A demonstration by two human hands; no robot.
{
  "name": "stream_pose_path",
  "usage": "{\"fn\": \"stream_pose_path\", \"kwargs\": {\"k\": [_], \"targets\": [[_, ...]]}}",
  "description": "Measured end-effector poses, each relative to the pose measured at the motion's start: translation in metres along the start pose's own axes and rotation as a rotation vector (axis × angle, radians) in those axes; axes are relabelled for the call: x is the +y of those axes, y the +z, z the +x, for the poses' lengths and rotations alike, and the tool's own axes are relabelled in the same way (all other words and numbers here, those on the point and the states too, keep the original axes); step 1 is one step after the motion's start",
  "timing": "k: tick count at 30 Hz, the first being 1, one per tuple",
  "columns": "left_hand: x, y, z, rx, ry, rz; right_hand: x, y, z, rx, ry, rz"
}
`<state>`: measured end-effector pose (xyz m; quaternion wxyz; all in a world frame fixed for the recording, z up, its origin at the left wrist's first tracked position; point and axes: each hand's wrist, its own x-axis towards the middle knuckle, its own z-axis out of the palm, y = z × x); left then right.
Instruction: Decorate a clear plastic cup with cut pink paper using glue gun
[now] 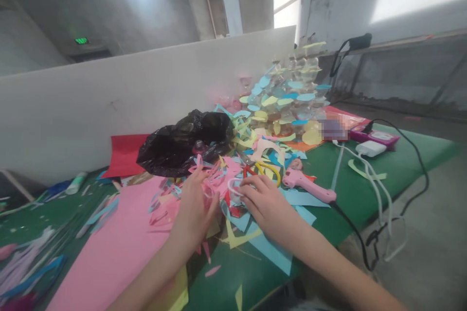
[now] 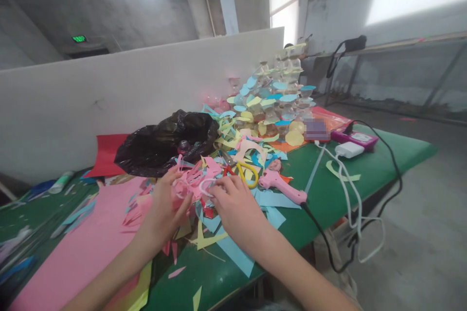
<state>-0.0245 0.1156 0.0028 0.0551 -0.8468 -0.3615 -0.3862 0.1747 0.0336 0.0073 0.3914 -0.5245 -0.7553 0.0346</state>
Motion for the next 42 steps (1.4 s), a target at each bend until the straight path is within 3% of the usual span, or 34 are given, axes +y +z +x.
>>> {"fn": "stream_pose_path", "kwargs": {"k": [3,7,14,20,25,29,42], "targets": [[0.008,-0.005,0.0,-0.032,0.065,0.076,-0.004,0.006,-0.006,-0.039,-0.031,-0.095],[0.026,-0.015,-0.002,-0.231,0.134,-0.077,-0.008,0.004,-0.013,-0.023,-0.06,-0.115],[0.039,-0.013,-0.005,-0.361,-0.231,-0.548,-0.009,-0.001,-0.018,0.11,-0.093,-0.034],[0.036,-0.009,-0.004,-0.339,-0.366,-0.767,-0.015,0.005,-0.02,0.156,-0.069,0.09],[0.026,-0.005,-0.007,-0.233,-0.299,-0.703,-0.018,0.005,-0.019,0.172,0.111,0.257],[0.026,-0.008,-0.009,-0.236,-0.17,-0.535,-0.017,-0.003,-0.009,0.139,0.275,0.29],[0.024,-0.009,-0.013,-0.214,-0.027,-0.383,-0.013,-0.003,0.0,0.141,0.198,0.129]]}}
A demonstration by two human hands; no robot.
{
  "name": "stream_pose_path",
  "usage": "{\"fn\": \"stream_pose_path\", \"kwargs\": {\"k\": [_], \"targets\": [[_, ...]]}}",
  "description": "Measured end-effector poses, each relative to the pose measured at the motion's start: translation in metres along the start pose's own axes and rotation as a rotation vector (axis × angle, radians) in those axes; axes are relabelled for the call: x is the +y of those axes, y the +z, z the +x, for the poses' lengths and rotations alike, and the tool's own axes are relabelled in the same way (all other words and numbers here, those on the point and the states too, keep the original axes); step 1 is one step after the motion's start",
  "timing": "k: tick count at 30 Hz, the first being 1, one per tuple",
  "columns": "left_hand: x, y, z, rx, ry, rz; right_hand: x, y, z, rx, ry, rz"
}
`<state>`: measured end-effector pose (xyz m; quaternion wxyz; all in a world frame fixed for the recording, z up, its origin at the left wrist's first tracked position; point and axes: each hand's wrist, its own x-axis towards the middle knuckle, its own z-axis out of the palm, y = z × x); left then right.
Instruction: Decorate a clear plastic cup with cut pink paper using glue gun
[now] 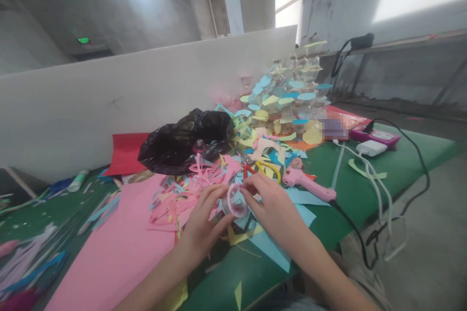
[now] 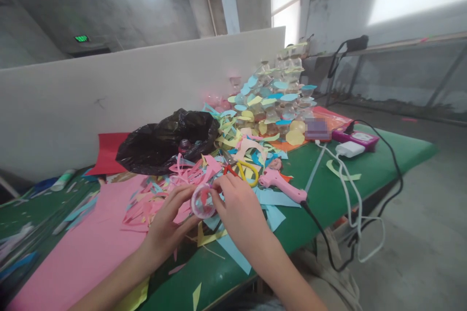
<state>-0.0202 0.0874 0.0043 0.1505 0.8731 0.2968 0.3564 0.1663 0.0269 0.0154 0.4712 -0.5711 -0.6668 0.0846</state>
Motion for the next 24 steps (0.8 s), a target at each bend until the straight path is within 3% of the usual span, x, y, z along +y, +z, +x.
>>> {"fn": "stream_pose_path", "kwargs": {"k": [4,10,15,19,21,24], "targets": [[0.003,-0.001,0.001,-0.01,0.0,0.003,-0.001,0.0,0.001,-0.003,0.037,0.051],[0.004,-0.003,0.001,-0.02,0.01,0.012,0.0,-0.003,0.001,-0.035,0.182,0.359],[0.001,-0.003,-0.002,-0.013,0.028,0.002,0.007,-0.014,0.002,0.109,0.271,0.384],[0.002,-0.003,-0.002,0.019,-0.008,-0.017,0.021,-0.033,-0.007,0.224,0.202,0.095],[0.003,-0.003,-0.001,0.012,-0.032,-0.027,0.033,-0.04,-0.013,0.269,0.166,-0.193],[0.003,-0.002,-0.001,0.01,-0.084,-0.039,0.052,-0.045,-0.018,0.236,0.207,-0.642]]}}
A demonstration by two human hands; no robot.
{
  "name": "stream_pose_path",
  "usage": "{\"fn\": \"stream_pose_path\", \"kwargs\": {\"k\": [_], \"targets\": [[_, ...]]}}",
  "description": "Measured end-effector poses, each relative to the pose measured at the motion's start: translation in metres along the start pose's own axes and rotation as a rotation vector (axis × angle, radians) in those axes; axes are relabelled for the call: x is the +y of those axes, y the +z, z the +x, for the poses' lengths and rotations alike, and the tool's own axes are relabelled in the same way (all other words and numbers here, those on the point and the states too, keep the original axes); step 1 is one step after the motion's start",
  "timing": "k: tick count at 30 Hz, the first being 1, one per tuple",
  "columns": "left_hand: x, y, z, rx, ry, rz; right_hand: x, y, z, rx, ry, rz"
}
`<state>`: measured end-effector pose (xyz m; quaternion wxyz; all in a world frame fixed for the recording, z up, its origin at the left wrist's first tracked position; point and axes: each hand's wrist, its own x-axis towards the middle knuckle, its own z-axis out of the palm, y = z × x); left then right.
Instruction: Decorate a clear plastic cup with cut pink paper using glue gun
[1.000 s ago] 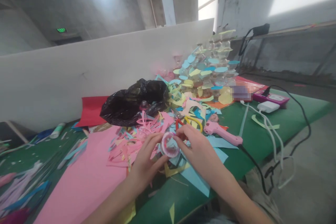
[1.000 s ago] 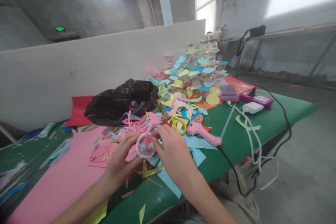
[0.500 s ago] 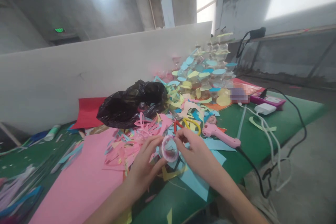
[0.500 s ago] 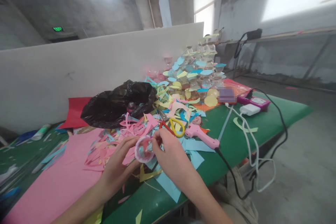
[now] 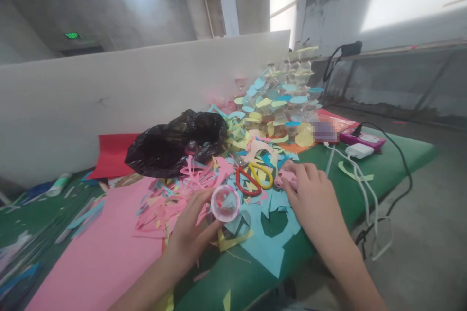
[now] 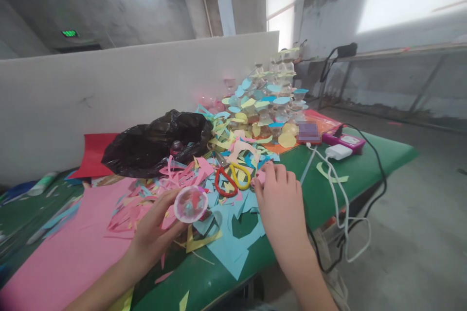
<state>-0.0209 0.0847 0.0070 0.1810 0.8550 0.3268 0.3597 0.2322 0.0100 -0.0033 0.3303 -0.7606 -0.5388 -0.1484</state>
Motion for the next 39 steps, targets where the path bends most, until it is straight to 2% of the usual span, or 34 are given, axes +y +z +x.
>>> {"fn": "stream_pose_path", "kwargs": {"k": [2,5,9,15,21,25,28,30,32,35,39], "targets": [[0.0,0.0,0.001,0.01,-0.011,-0.006,0.007,0.006,0.0,-0.039,-0.005,-0.198],[-0.001,0.0,0.002,0.027,-0.001,-0.006,0.013,0.011,-0.002,-0.084,-0.026,-0.325],[-0.001,-0.001,0.002,0.037,-0.04,0.002,0.02,0.007,-0.005,-0.113,-0.038,-0.382],[-0.002,0.002,0.002,0.049,-0.052,-0.005,0.025,0.005,-0.003,-0.225,0.028,-0.431],[-0.003,0.002,0.003,0.029,-0.063,-0.02,0.024,0.008,-0.002,-0.202,0.061,-0.382],[-0.001,0.002,0.002,-0.001,-0.097,-0.032,0.033,0.008,0.0,-0.144,0.111,-0.177],[-0.001,0.002,0.003,0.003,-0.116,-0.042,0.036,0.001,0.004,-0.102,0.197,0.215],[-0.001,0.002,0.004,0.014,-0.115,-0.046,0.034,-0.008,0.006,-0.136,0.277,0.475],[-0.002,0.001,0.005,0.021,-0.111,-0.045,0.029,-0.018,0.007,-0.184,0.338,0.638],[-0.002,0.0,0.005,0.012,-0.11,-0.046,0.02,-0.028,0.006,-0.223,0.41,0.766],[-0.001,0.002,0.002,-0.01,-0.133,-0.077,0.009,-0.03,-0.001,-0.348,0.505,0.96]]}}
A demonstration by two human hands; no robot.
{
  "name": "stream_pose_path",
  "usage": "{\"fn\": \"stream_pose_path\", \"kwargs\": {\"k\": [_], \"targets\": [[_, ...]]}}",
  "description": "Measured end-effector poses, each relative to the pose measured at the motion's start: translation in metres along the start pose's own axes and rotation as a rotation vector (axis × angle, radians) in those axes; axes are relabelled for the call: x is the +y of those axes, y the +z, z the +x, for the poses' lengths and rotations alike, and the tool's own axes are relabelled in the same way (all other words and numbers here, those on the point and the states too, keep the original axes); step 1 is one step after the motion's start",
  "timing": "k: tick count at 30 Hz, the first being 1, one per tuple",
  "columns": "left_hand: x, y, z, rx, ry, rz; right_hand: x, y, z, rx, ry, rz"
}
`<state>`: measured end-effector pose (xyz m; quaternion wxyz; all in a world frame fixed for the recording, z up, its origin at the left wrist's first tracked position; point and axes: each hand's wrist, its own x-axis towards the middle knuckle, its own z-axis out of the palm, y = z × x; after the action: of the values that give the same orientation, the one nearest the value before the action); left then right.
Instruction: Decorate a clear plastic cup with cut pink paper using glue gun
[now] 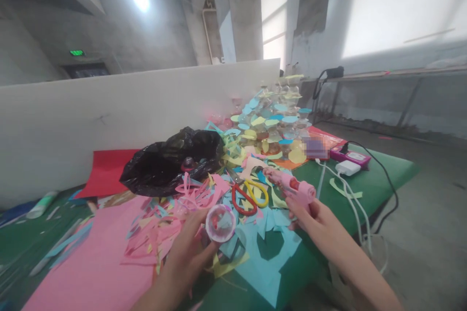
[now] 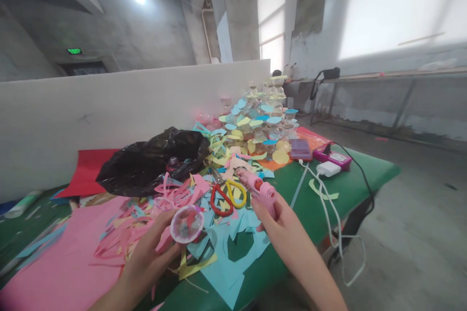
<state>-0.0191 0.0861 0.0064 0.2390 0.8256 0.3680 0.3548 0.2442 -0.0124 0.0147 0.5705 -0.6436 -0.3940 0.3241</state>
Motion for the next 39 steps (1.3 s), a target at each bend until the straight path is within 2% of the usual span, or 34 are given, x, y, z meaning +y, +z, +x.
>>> {"fn": "stream_pose_path", "kwargs": {"k": [5,9,13,21,34,39], "targets": [[0.0,0.004,0.001,0.016,-0.088,-0.043,0.006,0.01,-0.018,-0.169,-0.006,0.084],[-0.001,0.004,0.003,0.013,-0.149,-0.065,0.01,0.017,-0.033,-0.236,0.021,0.079],[0.001,0.004,0.002,-0.002,-0.177,-0.078,0.015,0.026,-0.037,-0.284,0.066,0.104],[0.003,0.002,0.004,0.058,-0.047,-0.03,0.028,0.035,-0.034,-0.29,0.095,0.11],[0.003,0.004,0.004,0.042,-0.051,-0.074,0.031,0.037,-0.032,-0.33,0.116,0.127],[0.002,0.004,0.003,0.016,-0.055,-0.049,0.032,0.039,-0.035,-0.254,0.133,0.133]]}}
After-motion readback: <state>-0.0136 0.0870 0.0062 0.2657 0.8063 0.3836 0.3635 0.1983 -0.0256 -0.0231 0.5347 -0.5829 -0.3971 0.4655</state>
